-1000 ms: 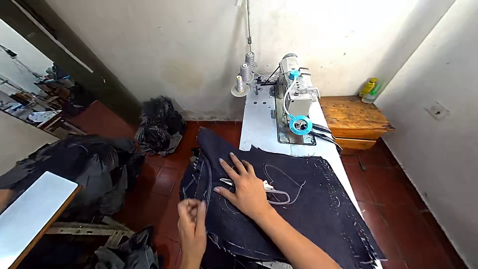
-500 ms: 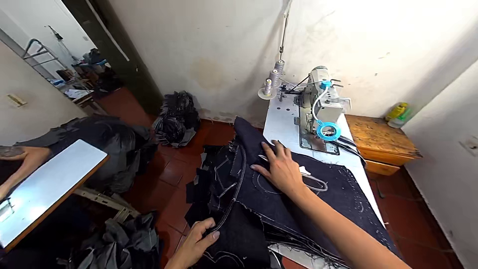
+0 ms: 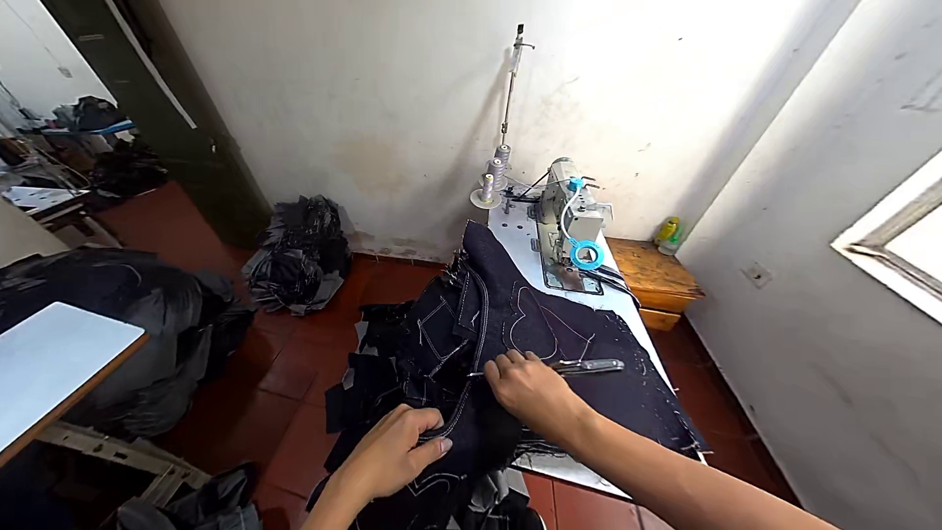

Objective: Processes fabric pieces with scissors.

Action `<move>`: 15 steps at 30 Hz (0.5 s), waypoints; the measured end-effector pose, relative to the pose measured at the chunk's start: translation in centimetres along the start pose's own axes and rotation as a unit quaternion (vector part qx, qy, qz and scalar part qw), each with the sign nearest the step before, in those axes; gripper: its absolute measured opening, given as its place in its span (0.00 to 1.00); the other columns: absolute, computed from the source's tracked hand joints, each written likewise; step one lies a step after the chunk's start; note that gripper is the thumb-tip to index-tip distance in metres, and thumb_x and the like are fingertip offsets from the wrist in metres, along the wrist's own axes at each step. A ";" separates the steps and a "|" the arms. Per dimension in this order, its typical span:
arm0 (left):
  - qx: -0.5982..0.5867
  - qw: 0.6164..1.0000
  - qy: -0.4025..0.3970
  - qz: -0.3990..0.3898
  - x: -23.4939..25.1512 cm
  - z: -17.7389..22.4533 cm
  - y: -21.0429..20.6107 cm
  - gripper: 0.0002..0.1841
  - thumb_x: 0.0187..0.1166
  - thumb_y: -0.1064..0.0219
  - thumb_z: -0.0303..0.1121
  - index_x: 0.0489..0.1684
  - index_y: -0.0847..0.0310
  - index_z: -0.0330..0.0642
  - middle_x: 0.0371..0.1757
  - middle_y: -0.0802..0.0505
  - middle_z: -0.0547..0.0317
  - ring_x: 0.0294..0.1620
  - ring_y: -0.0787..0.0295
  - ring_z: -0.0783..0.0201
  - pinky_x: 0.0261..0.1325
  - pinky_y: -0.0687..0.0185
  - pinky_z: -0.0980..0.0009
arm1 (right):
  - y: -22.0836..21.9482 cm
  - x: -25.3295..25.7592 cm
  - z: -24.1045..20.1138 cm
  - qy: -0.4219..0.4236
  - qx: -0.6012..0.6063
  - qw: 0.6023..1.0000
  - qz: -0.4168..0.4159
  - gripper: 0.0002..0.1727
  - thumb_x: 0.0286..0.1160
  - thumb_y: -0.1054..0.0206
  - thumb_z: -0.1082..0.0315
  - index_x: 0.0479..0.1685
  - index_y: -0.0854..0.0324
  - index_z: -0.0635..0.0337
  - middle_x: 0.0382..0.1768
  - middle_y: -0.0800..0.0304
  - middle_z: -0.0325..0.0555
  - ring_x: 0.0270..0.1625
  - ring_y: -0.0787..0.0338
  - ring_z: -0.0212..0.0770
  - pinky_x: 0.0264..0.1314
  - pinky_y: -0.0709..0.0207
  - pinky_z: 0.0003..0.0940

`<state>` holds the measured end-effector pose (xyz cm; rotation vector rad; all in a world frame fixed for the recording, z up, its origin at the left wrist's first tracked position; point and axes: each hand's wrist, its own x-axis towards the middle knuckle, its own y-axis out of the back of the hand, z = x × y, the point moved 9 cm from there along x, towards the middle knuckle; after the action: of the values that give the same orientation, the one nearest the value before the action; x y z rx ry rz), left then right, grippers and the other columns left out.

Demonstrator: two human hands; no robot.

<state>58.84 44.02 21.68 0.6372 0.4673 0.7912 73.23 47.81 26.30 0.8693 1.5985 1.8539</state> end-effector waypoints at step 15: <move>-0.205 0.921 -0.154 0.295 -12.0 7.8 5.0 0.13 0.87 0.40 0.46 0.43 0.13 0.50 0.37 0.08 0.74 0.42 0.13 0.84 0.48 0.15 0.79 | 1.5 -9.9 7.3 -0.089 0.478 0.871 0.071 0.49 0.64 0.35 0.23 0.68 0.19 0.61 0.56 0.06 0.46 0.56 0.07 0.43 0.59 0.12 0.48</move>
<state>53.59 34.75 32.53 0.4952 -0.2006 1.2910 85.18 44.81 27.17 1.5299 2.3807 0.9142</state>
